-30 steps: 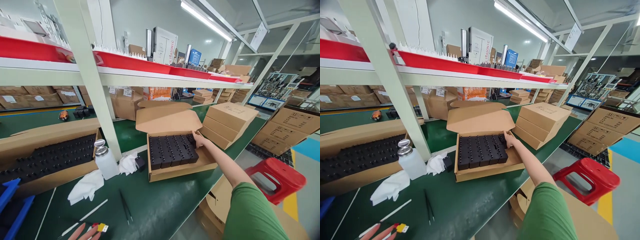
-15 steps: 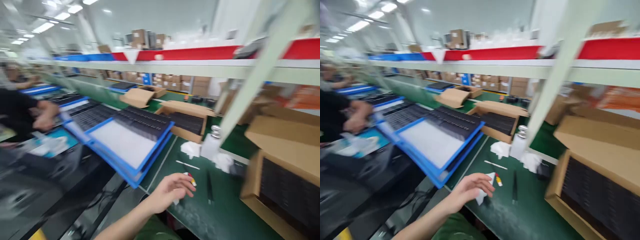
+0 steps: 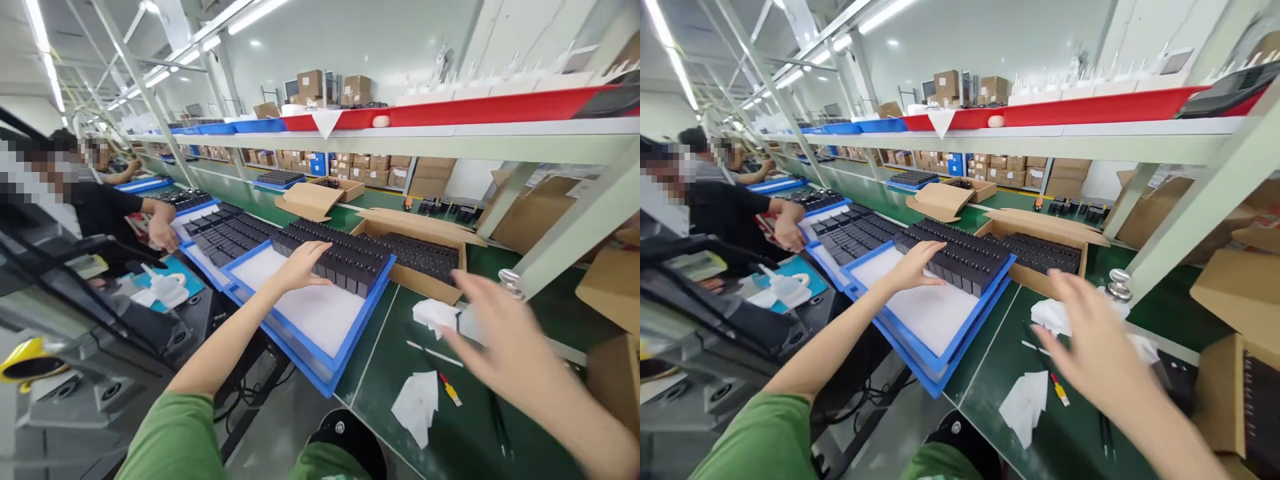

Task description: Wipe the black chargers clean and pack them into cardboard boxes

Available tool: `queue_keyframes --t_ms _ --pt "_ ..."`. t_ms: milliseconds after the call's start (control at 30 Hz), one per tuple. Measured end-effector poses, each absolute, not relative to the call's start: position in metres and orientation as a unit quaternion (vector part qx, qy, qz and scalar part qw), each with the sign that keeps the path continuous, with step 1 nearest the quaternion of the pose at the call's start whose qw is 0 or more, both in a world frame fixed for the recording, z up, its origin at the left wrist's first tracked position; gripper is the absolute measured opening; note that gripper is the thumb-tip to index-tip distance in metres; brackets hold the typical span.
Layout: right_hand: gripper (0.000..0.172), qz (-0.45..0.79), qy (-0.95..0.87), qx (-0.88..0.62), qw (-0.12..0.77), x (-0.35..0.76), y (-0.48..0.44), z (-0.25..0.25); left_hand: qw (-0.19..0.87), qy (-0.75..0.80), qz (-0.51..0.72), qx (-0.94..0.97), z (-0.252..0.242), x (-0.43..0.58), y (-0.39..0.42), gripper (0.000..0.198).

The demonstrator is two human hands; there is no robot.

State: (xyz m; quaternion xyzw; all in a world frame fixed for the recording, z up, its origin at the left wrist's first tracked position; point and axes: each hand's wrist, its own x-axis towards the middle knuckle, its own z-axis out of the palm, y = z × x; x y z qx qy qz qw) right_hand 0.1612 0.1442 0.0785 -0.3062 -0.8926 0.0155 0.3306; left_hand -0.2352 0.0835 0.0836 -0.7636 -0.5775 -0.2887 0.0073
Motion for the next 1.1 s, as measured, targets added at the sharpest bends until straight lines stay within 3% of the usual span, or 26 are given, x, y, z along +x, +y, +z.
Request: queue_keyframes --t_ms 200,433,600,867,933,1000,1067,1100 --pt "0.095 0.014 -0.895 -0.371 0.247 -0.002 0.156 0.049 0.046 -0.503 -0.192 -0.842 0.057 -0.262 0.143 0.052" --pt "0.064 -0.03 -0.874 -0.422 0.238 -0.043 0.158 0.037 0.104 -0.461 -0.175 -0.864 0.039 -0.268 0.149 0.045" --pt "0.061 -0.041 -0.875 -0.419 0.24 -0.042 0.149 0.036 0.122 -0.45 -0.182 -0.866 0.044 -0.266 0.151 0.047" --pt "0.067 0.024 -0.891 -0.387 0.238 -0.015 0.135 0.092 0.103 -0.499 -0.218 -0.832 0.093 -0.249 0.122 0.08" --pt "0.07 0.126 -0.878 -0.353 0.298 0.021 0.121 0.11 0.158 -0.532 -0.228 -0.8 0.108 -0.234 0.088 0.081" --pt "0.066 0.362 -0.809 -0.314 0.339 0.064 0.098 0.112 0.173 -0.541 -0.298 -0.767 0.113 -0.213 0.04 0.075" --pt "0.065 0.621 -0.653 -0.32 0.293 0.102 0.071 0.091 0.127 -0.549 -0.363 -0.742 0.104 -0.188 -0.011 0.066" --pt "0.068 0.67 -0.605 -0.331 0.276 0.115 0.059 0.073 0.082 -0.551 -0.381 -0.738 0.094 -0.174 -0.034 0.065"
